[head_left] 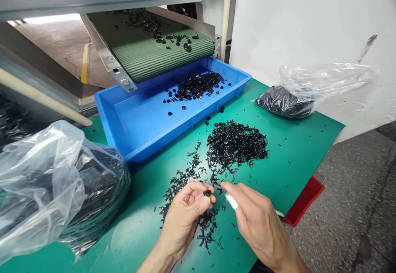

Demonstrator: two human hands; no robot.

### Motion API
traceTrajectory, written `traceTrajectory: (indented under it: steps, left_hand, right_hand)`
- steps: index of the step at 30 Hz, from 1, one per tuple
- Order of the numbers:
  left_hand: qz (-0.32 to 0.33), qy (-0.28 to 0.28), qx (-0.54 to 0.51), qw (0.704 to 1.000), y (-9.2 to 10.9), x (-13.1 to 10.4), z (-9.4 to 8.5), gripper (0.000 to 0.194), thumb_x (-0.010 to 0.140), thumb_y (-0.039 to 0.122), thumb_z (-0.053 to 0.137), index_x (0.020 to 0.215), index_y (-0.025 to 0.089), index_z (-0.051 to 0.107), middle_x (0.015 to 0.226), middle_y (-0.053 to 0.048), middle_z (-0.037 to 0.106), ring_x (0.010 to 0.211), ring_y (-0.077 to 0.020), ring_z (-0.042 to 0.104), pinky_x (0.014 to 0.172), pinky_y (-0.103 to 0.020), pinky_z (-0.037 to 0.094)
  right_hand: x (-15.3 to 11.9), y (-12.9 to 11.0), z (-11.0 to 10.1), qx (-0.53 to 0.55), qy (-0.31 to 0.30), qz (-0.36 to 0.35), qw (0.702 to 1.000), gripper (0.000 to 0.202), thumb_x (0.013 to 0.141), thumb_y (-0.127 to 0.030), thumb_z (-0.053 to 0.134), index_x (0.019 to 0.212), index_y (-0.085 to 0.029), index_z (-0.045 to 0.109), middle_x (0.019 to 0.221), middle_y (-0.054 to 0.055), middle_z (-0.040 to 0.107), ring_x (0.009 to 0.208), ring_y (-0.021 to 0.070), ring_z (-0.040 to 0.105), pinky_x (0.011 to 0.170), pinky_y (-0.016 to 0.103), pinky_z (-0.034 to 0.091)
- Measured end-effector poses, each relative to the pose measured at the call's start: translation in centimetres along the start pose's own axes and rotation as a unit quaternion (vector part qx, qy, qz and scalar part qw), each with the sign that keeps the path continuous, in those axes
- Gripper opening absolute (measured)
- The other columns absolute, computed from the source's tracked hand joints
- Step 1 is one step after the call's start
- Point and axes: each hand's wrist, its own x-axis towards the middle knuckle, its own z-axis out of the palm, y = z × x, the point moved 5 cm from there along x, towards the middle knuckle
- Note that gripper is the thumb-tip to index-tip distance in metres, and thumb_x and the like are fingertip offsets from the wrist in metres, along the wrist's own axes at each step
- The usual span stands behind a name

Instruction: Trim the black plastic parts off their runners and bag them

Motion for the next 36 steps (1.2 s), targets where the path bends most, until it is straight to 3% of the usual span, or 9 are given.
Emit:
traceTrajectory:
  steps: [4,8,12,17,23,27,33,36]
  left_hand:
    - [0.011,0.021,-0.042,0.999,-0.2,0.1,-0.6,0.021,0.07,0.017,0.082,0.086,0.022,0.07,0.092,-0.001,0.071,0.079,-0.0109,0.063,0.077,-0.02,0.048]
    - [0.024,0.046,-0.03,0.998,-0.3,0.2,-1.1,0.02,0.07,0.019,0.081,0.088,0.019,0.073,0.098,-0.003,0.07,0.082,-0.0097,0.06,0.079,-0.016,0.047]
    - [0.03,0.037,-0.026,0.999,-0.3,0.1,-0.7,0.016,0.072,0.018,0.08,0.085,0.019,0.071,0.102,-0.001,0.067,0.075,-0.0087,0.059,0.075,-0.019,0.049]
    - [0.036,0.016,-0.039,0.998,-0.3,-0.1,-0.1,0.012,0.075,0.016,0.077,0.08,0.02,0.068,0.094,-0.001,0.067,0.08,-0.0113,0.061,0.077,-0.021,0.049]
    - [0.043,0.025,-0.022,0.999,-0.7,-0.1,-0.5,0.02,0.072,0.017,0.079,0.09,0.02,0.071,0.093,-0.001,0.069,0.07,-0.0079,0.057,0.066,-0.016,0.048]
    - [0.025,0.025,-0.018,0.999,-0.7,-0.2,-0.6,0.02,0.071,0.018,0.08,0.09,0.018,0.072,0.094,-0.003,0.07,0.076,-0.01,0.06,0.075,-0.019,0.049]
    - [0.026,0.008,-0.047,0.999,-0.4,-0.1,-0.1,0.013,0.073,0.016,0.078,0.078,0.021,0.067,0.092,0.0,0.069,0.074,-0.0106,0.062,0.075,-0.022,0.05]
    - [0.037,0.016,-0.055,0.998,-0.5,0.0,-0.3,0.018,0.072,0.016,0.079,0.084,0.023,0.068,0.091,0.0,0.068,0.081,-0.0113,0.061,0.078,-0.021,0.049]
  right_hand:
    - [-0.3,-1.0,0.3,-0.026,0.0,-0.018,0.999,0.044,0.087,-0.004,0.032,0.118,-0.015,0.062,0.081,0.007,0.065,0.071,0.0204,0.064,0.059,0.031,0.052]
    - [-0.4,-1.3,0.8,-0.022,-0.003,-0.02,1.0,0.044,0.088,-0.003,0.032,0.119,-0.014,0.06,0.08,0.007,0.063,0.072,0.0208,0.063,0.06,0.031,0.049]
    - [-0.4,-1.6,0.9,-0.021,0.0,-0.021,1.0,0.042,0.088,-0.004,0.032,0.118,-0.015,0.059,0.079,0.006,0.062,0.07,0.0207,0.061,0.058,0.032,0.046]
    - [-0.8,-1.6,1.0,-0.023,-0.01,-0.006,1.0,0.04,0.089,-0.004,0.033,0.116,-0.017,0.059,0.081,0.006,0.062,0.072,0.0219,0.061,0.059,0.033,0.044]
    - [-1.0,-1.5,1.2,-0.019,-0.003,-0.006,1.0,0.042,0.087,-0.003,0.033,0.12,-0.015,0.058,0.084,0.006,0.063,0.074,0.0219,0.063,0.061,0.033,0.047]
    - [-1.0,-1.6,1.2,-0.026,-0.005,-0.006,1.0,0.043,0.087,-0.003,0.032,0.119,-0.015,0.058,0.083,0.006,0.063,0.072,0.0215,0.063,0.059,0.033,0.047]
    - [-1.1,-1.7,1.1,-0.028,-0.003,0.001,1.0,0.042,0.087,-0.003,0.032,0.116,-0.016,0.059,0.082,0.006,0.063,0.071,0.0208,0.063,0.058,0.031,0.046]
    - [-1.2,-1.6,1.3,-0.027,-0.006,0.003,1.0,0.042,0.087,-0.004,0.032,0.116,-0.016,0.059,0.082,0.006,0.063,0.071,0.0207,0.063,0.059,0.031,0.047]
